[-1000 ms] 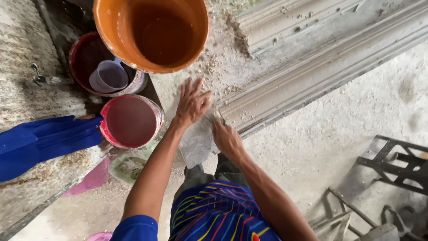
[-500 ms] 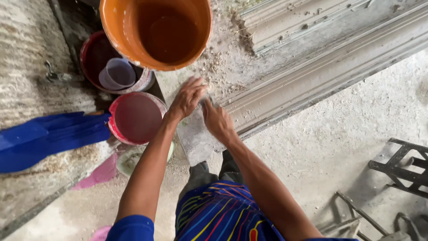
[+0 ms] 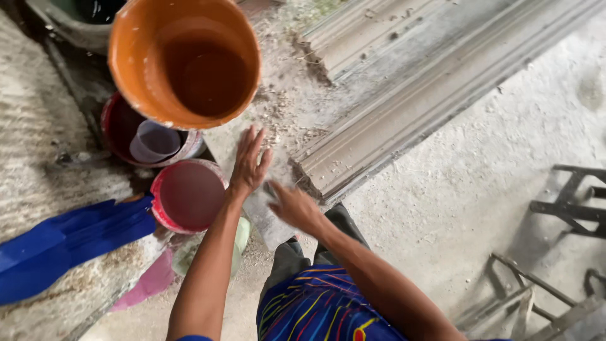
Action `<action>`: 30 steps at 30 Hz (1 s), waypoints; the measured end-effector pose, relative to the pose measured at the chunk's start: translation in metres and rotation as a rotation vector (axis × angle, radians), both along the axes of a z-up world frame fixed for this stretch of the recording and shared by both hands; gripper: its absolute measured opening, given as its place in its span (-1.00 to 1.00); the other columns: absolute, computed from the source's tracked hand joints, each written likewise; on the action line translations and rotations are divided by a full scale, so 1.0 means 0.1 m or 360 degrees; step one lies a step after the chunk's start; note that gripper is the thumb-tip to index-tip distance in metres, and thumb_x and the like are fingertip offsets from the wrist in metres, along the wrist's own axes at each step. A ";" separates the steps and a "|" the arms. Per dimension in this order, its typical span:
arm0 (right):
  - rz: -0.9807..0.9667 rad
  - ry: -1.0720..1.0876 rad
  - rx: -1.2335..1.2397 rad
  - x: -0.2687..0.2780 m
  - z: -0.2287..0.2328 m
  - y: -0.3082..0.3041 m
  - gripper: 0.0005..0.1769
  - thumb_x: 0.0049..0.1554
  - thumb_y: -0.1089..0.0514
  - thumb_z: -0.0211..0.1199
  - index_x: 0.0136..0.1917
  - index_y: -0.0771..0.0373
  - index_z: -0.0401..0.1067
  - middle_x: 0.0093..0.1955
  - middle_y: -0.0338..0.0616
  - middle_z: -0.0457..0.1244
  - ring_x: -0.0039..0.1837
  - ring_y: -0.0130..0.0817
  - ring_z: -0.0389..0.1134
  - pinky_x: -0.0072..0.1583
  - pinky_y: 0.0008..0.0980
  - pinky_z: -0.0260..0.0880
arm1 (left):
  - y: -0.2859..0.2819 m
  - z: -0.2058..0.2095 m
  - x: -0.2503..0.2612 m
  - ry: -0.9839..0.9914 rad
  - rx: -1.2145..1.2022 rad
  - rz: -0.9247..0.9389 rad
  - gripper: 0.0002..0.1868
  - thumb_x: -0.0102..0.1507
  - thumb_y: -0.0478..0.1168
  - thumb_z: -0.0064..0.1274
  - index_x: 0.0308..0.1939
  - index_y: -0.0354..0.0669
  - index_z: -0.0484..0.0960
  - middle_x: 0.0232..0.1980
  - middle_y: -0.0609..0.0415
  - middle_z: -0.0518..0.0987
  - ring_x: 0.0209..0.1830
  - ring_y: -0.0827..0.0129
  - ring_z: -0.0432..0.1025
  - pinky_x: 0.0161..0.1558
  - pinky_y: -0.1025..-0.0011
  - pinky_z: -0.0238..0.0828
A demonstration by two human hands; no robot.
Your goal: The person cleans architectural molding by pouring liquid from a bucket over the pieces and then using a scraper to remove excess material and refine the edges.
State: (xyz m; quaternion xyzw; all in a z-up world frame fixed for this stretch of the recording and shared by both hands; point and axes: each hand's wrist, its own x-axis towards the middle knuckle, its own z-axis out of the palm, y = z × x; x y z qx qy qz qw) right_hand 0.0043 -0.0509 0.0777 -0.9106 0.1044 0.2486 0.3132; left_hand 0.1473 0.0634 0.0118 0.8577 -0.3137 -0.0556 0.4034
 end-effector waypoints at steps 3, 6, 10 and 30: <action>-0.0214 -0.0308 0.0371 -0.88 0.28 -0.31 -0.29 0.14 -0.04 0.26 0.51 0.03 0.17 -0.22 0.41 0.33 -0.24 0.43 0.41 -0.31 0.24 0.38 | -0.07 -0.06 -0.25 -0.0091 -0.0169 0.0196 -0.37 0.41 0.02 -0.07 0.50 -0.19 0.36 0.52 -0.43 0.24 0.50 -0.38 0.13 0.45 -0.12 0.01; -0.0779 0.0063 0.0485 -1.33 0.31 -0.65 -0.30 0.06 -0.05 0.30 0.47 -0.07 0.29 -0.21 0.36 0.38 -0.11 0.32 0.47 -0.11 0.21 0.47 | -0.28 -0.07 -0.62 -0.0430 -0.0115 0.0388 -0.43 0.37 0.03 0.00 0.40 -0.16 0.48 0.49 -0.25 0.32 0.48 -0.16 0.23 0.44 0.03 0.12; -0.1831 -0.0064 0.0918 -1.14 0.13 -0.88 -0.42 0.27 -0.11 0.07 0.39 0.32 0.26 -0.34 0.13 0.32 -0.55 -0.12 0.32 -0.50 -0.19 0.33 | -0.69 -0.02 -1.03 -0.0357 -0.0109 0.0218 -0.50 0.33 0.08 0.03 0.30 0.04 0.58 0.41 -0.13 0.42 0.43 -0.06 0.30 0.39 0.05 0.19; -0.1666 -0.0442 0.0015 0.43 -0.17 -4.37 -0.41 0.32 -0.31 0.13 -0.31 0.15 0.53 -0.50 -0.06 0.29 -0.42 -0.19 0.39 -0.22 -0.12 0.39 | -1.78 0.05 -0.60 -0.0357 0.0332 -0.0091 -0.38 0.49 0.11 -0.33 0.50 -0.18 0.32 0.58 -0.27 0.20 0.60 -0.23 0.03 0.51 -0.19 -0.18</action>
